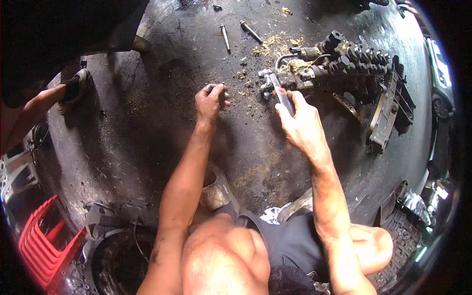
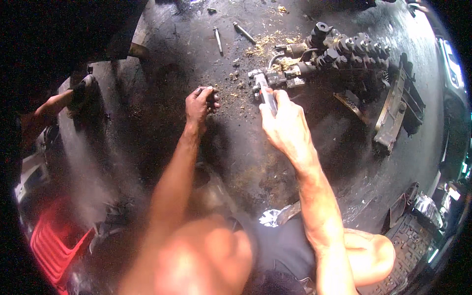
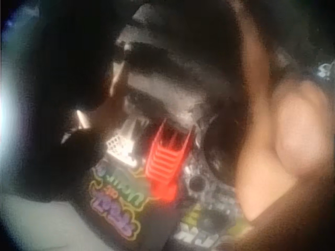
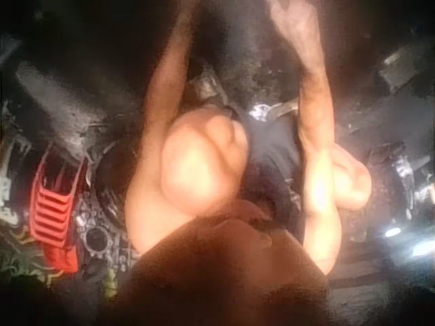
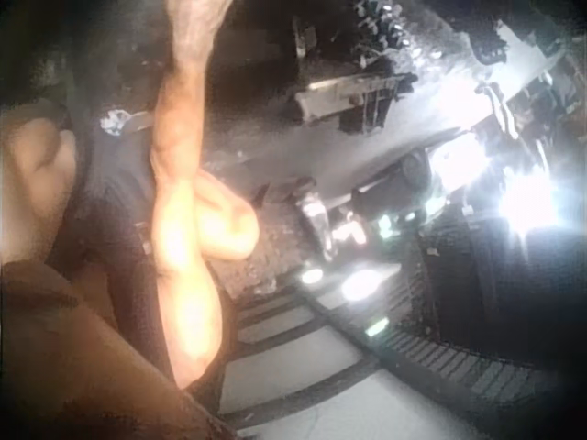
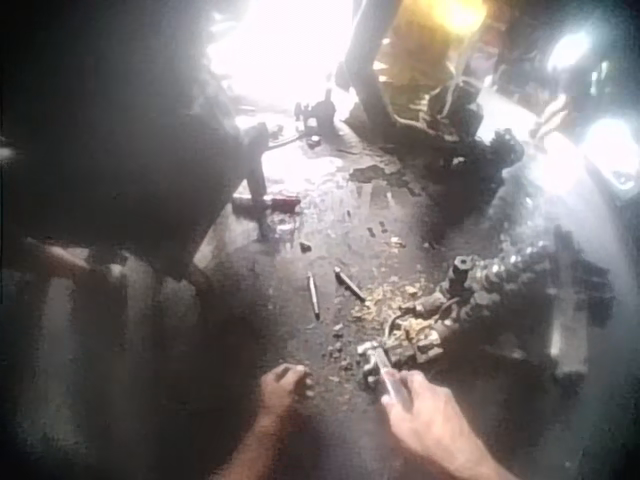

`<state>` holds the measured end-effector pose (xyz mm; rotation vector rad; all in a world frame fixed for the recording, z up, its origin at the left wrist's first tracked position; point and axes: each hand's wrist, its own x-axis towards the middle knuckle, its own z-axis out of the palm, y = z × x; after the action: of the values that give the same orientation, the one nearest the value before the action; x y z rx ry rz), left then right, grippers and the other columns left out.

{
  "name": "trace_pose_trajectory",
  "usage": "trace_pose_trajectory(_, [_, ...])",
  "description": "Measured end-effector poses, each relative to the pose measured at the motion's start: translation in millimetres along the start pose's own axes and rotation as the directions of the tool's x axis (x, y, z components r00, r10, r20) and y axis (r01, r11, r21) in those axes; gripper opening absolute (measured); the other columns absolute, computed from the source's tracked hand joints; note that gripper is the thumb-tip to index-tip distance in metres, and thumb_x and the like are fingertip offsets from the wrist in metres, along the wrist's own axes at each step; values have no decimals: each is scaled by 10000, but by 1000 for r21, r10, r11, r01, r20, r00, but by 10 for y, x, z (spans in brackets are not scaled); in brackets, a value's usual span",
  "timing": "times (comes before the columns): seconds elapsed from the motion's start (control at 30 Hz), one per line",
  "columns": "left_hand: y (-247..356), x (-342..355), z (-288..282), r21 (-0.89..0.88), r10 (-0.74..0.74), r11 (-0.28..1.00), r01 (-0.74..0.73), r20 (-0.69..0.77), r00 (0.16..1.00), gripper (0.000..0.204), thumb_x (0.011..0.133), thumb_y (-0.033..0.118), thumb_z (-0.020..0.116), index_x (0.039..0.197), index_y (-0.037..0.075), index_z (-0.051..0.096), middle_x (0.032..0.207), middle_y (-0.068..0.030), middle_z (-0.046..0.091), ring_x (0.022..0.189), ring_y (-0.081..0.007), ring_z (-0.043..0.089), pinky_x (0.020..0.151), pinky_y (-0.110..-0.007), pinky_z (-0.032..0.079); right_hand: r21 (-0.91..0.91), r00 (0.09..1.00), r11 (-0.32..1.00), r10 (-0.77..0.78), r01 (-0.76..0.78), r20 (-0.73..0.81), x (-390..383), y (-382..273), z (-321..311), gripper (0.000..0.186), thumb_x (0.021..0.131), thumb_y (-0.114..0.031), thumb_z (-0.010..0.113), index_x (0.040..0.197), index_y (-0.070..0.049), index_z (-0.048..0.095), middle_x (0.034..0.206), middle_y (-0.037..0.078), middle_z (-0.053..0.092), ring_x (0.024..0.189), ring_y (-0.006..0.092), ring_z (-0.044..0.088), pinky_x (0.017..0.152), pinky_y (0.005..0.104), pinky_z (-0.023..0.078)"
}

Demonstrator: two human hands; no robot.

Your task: The person uses a screwdriver and pliers to disassemble a mechanical pump assembly on a concrete floor, removing small components and handling the larger pump housing by hand.

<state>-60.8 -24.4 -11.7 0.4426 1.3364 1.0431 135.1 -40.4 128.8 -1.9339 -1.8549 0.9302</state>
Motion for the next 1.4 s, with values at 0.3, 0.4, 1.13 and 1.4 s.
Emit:
trace_pose_trajectory(0.3, [2,-11,33,17,-23,1000,23,44,999,169,884,221,582,859,57,612,713,-33,609,553,-122,571,493,-236,440,2,984,985,175,-175,45,111,-32,-25,284,866,-205,573,1044,16,557,794,286,628,793,414,647,669,446,510])
trace_pose_trajectory(0.4, [-15,-64,27,-33,-29,999,30,29,999,161,883,212,586,866,54,614,719,-40,614,550,-121,580,484,-235,448,-104,948,961,270,-255,166,117,33,-65,332,861,-257,579,1047,18,565,797,265,636,798,394,656,697,444,506])
trace_pose_trajectory(1.13, [19,-16,85,-12,-74,997,75,50,996,158,885,212,580,828,68,612,678,-34,620,527,-103,567,472,-236,427,836,793,-172,264,-521,549,89,528,232,300,981,-293,440,1132,-46,519,808,67,569,389,57,378,295,184,307])
trace_pose_trajectory(1.4, [229,19,-34,16,-29,999,28,56,998,164,892,216,578,833,67,616,683,-33,620,527,-100,568,468,-230,423,796,806,-341,155,-500,572,15,512,295,289,965,-256,473,1094,-4,531,795,60,570,383,61,386,295,190,302])
